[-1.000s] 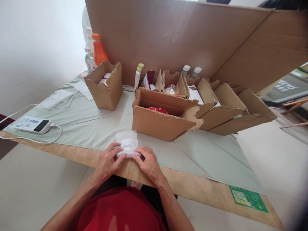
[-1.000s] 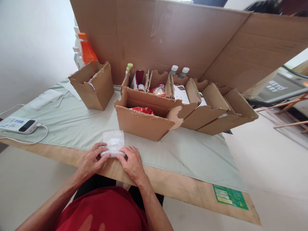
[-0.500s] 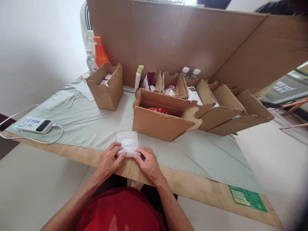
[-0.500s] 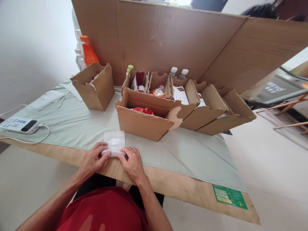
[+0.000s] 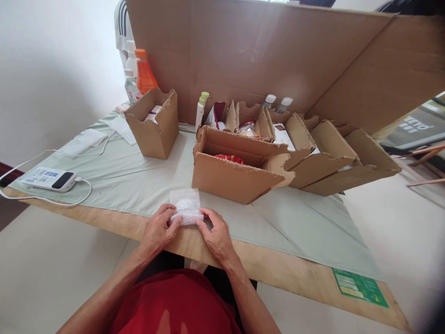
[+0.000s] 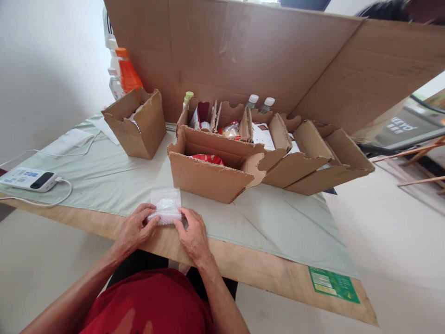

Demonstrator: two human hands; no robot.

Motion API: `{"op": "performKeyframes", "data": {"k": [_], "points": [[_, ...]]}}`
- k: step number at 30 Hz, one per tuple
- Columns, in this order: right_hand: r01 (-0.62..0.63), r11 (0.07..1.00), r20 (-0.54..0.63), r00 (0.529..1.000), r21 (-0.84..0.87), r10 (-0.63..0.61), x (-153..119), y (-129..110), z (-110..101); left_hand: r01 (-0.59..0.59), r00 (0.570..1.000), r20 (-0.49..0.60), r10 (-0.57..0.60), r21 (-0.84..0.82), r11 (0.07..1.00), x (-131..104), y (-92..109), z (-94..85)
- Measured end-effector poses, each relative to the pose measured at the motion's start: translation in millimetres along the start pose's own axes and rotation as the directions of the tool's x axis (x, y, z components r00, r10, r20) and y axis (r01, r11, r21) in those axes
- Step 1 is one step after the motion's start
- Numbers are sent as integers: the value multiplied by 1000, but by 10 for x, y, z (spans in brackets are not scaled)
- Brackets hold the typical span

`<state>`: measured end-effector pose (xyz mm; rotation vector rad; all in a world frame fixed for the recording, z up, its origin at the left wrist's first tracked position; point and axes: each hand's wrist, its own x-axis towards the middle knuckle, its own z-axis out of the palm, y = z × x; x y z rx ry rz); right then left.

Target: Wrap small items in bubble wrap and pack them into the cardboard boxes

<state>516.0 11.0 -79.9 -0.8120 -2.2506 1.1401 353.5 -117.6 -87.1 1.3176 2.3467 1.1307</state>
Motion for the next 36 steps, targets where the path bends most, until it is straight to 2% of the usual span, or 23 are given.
{"op": "performKeyframes", "data": {"k": [4, 7, 12, 15, 22, 31, 36], "points": [[70, 997, -94, 993, -13, -70, -7, 11, -21, 1, 1000, -10, -1, -16, 1000, 13, -8, 10], [99, 992, -62, 993, -79, -104, 18, 20, -16, 5, 1000, -19, -5, -13, 1000, 15, -15, 15], [82, 986, -2, 997, -148, -83, 68, 23, 65, 6, 1000, -28, -7, -17, 1000, 4, -9, 19], [80, 982, -1, 997, -173, -82, 88, 30, 99, 18, 999, -42, -18, 12, 1000, 8, 4, 15], [70, 969, 5, 998, -236, -70, 182, 45, 71, 33, 997, 63, -38, 83, 996, 140, 45, -69], [59, 944, -29, 997, -324, -72, 437, 27, 134, 26, 999, 18, -29, 160, 987, 270, 2, -78], [83, 941, -69, 991, -328, -112, 387, 47, 141, 57, 998, 29, -65, 219, 974, 302, -6, -68]]}}
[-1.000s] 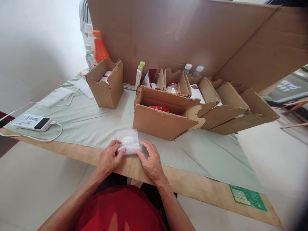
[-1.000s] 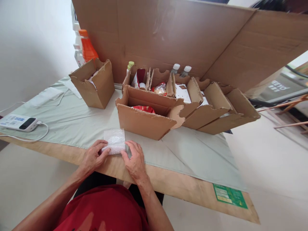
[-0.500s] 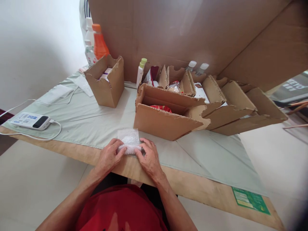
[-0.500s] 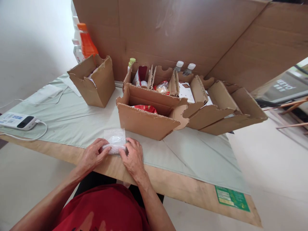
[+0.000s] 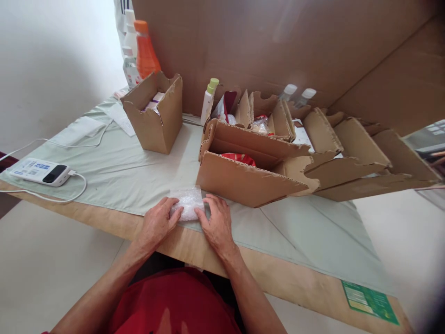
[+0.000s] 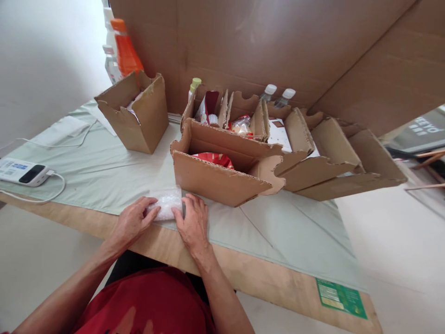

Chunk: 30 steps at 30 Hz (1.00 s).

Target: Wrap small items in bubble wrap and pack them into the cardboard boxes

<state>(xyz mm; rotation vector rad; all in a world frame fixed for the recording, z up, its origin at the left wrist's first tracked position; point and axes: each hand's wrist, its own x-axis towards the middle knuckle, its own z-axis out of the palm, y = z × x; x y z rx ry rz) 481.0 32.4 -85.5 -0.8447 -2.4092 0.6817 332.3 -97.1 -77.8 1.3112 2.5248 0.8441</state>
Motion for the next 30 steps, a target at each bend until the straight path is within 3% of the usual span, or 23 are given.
{"op": "performKeyframes", "data": {"k": [4, 8, 11, 14, 18, 22, 30], "points": [[184, 983, -21, 983, -2, -184, -96, -16, -119, 3, 1000, 6, -3, -30, 1000, 37, -39, 23], [312, 950, 187, 935, -25, -303, -61, -12, -131, -1, 1000, -16, 0, -29, 1000, 52, -35, 25], [290, 957, 236, 932, -26, -276, 3, -5, -118, -55, 995, -87, 51, -42, 998, -4, -8, -37], [281, 959, 258, 926, 21, -277, 19, -30, -203, -185, 973, -153, 175, -55, 981, -123, -11, -119], [248, 962, 351, 896, 115, -273, 5, -103, -392, -296, 954, -86, 287, -121, 948, -291, -59, -138], [187, 970, 370, 899, 156, -233, 51, -149, -436, -269, 962, -87, 257, -172, 948, -367, -96, -79], [57, 990, 304, 948, 128, -94, 173, -157, -195, -105, 992, -80, 93, -160, 981, -304, -129, -68]]}}
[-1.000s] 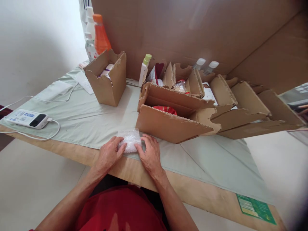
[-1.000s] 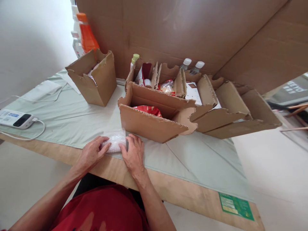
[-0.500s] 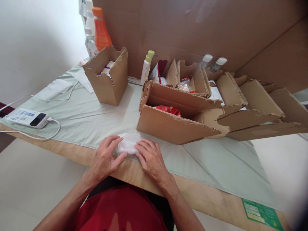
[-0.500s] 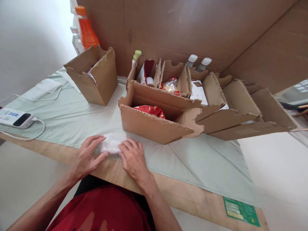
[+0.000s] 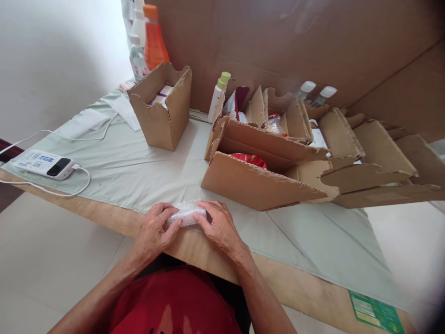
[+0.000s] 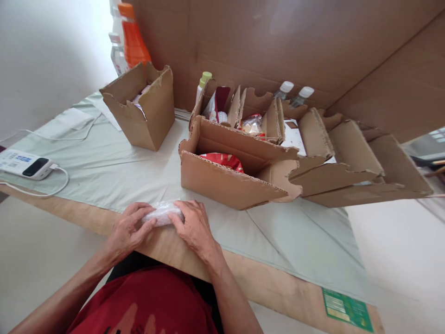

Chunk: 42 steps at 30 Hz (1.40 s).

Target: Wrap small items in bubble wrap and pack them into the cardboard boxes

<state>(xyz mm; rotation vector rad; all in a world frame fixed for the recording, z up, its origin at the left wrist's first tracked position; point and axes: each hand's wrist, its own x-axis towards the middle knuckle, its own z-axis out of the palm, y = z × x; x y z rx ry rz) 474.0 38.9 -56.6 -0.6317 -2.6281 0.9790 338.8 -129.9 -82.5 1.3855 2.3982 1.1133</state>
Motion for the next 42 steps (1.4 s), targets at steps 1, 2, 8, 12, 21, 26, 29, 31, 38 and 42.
{"op": "performKeyframes", "data": {"k": [1, 2, 8, 12, 21, 26, 29, 31, 38, 42], "points": [[-5, 1000, -19, 1000, -12, 5, 16, 12, 22, 15, 1000, -12, -15, 11, 1000, 23, 2, -3], [-9, 1000, -36, 999, -23, 8, 30, 27, 41, 26, 999, -21, -26, 27, 999, 47, 6, -5], [-30, 997, -62, 998, -66, 26, 72, 101, 94, 50, 998, -30, -46, 149, 988, 157, 16, -14], [-47, 998, -22, 999, -46, 46, 69, 36, 125, 45, 999, -1, -46, 184, 982, 185, 13, -16], [-18, 945, -109, 992, 328, 57, -100, -87, 131, 137, 990, 42, -133, -97, 986, 71, 20, -78], [6, 941, -305, 947, 339, 104, -277, -175, 23, 271, 959, 48, -278, -439, 857, -67, 88, -85], [32, 930, -318, 944, 367, 93, -370, -250, -20, 346, 936, 184, -300, -636, 690, -72, 235, -99], [40, 917, -283, 956, 397, 81, -423, -265, -34, 387, 920, 247, -304, -692, 609, -43, 341, -118], [-126, 688, -26, 978, 715, 206, -543, -60, -89, 448, 892, 379, -246, -816, 365, 10, 450, -121], [-193, 512, 148, 981, 837, 127, -588, 11, -84, 463, 886, 406, -225, -813, 354, -5, 431, -97]]}}
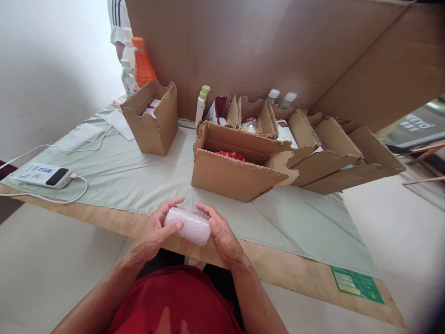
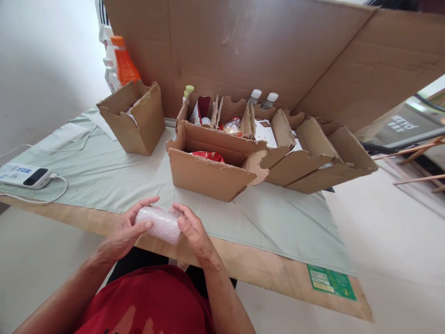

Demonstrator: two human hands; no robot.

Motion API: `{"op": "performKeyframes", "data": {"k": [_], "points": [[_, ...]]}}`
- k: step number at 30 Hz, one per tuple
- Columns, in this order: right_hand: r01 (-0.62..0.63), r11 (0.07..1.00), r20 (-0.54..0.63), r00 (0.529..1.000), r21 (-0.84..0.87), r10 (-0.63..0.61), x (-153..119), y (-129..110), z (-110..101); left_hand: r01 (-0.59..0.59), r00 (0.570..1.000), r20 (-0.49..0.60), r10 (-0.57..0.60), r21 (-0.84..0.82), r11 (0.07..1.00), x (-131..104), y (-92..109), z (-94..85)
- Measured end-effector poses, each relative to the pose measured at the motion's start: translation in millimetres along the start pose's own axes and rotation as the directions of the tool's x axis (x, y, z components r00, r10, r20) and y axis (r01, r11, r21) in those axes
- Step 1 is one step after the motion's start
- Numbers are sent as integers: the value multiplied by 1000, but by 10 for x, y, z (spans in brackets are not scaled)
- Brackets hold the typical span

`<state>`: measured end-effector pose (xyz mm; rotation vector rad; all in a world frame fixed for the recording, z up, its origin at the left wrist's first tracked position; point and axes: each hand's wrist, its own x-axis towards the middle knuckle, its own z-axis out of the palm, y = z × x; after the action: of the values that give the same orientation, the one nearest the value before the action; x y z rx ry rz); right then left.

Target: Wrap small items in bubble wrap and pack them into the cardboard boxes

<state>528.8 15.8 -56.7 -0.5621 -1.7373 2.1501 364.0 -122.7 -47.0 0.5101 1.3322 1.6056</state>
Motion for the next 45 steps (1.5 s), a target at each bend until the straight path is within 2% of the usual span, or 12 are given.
{"op": "performKeyframes", "data": {"k": [2, 11, 16, 19, 22, 25, 29, 32, 36, 39, 42, 45], "points": [[-23, 1000, 33, 999, 12, 23, -19, 5, -6, -6, 1000, -12, 7, 33, 999, 2, 5, -8], [16, 956, -79, 996, -294, -41, -64, -64, 19, 4, 1000, -19, -1, 155, 988, 26, 34, 14], [46, 962, -241, 964, -271, -114, -71, -61, 32, -130, 973, -188, 132, 23, 991, 85, -2, -8], [81, 946, -352, 915, -315, -195, -65, -74, 36, -128, 957, -265, 116, -31, 991, 76, -17, -13], [112, 887, -391, 867, -449, -308, -65, -100, 107, -77, 973, -223, 53, -99, 992, 31, -48, 58], [174, 831, -328, 861, -528, -388, -86, -80, 257, -33, 992, -125, 9, -188, 982, 3, -79, 164], [180, 880, -223, 927, -439, -301, -130, 70, 426, 25, 991, -121, -64, -303, 953, 14, -40, 234], [98, 944, -252, 950, -317, -183, -140, 188, 422, 45, 990, -111, -84, -313, 949, 21, 15, 243], [71, 959, -302, 941, -275, -156, -128, 201, 307, -3, 993, -119, -22, -204, 979, 15, -9, 263], [107, 965, -219, 962, -240, -161, -123, 157, 263, -53, 992, -120, 41, -91, 994, 2, -47, 301], [54, 987, -136, 988, -149, -75, -120, 166, 286, -62, 994, -90, 61, -9, 998, -21, -17, 345], [7, 997, -136, 991, -76, -17, -121, 222, 318, -63, 996, -56, 66, 46, 997, -40, 41, 357]]}}
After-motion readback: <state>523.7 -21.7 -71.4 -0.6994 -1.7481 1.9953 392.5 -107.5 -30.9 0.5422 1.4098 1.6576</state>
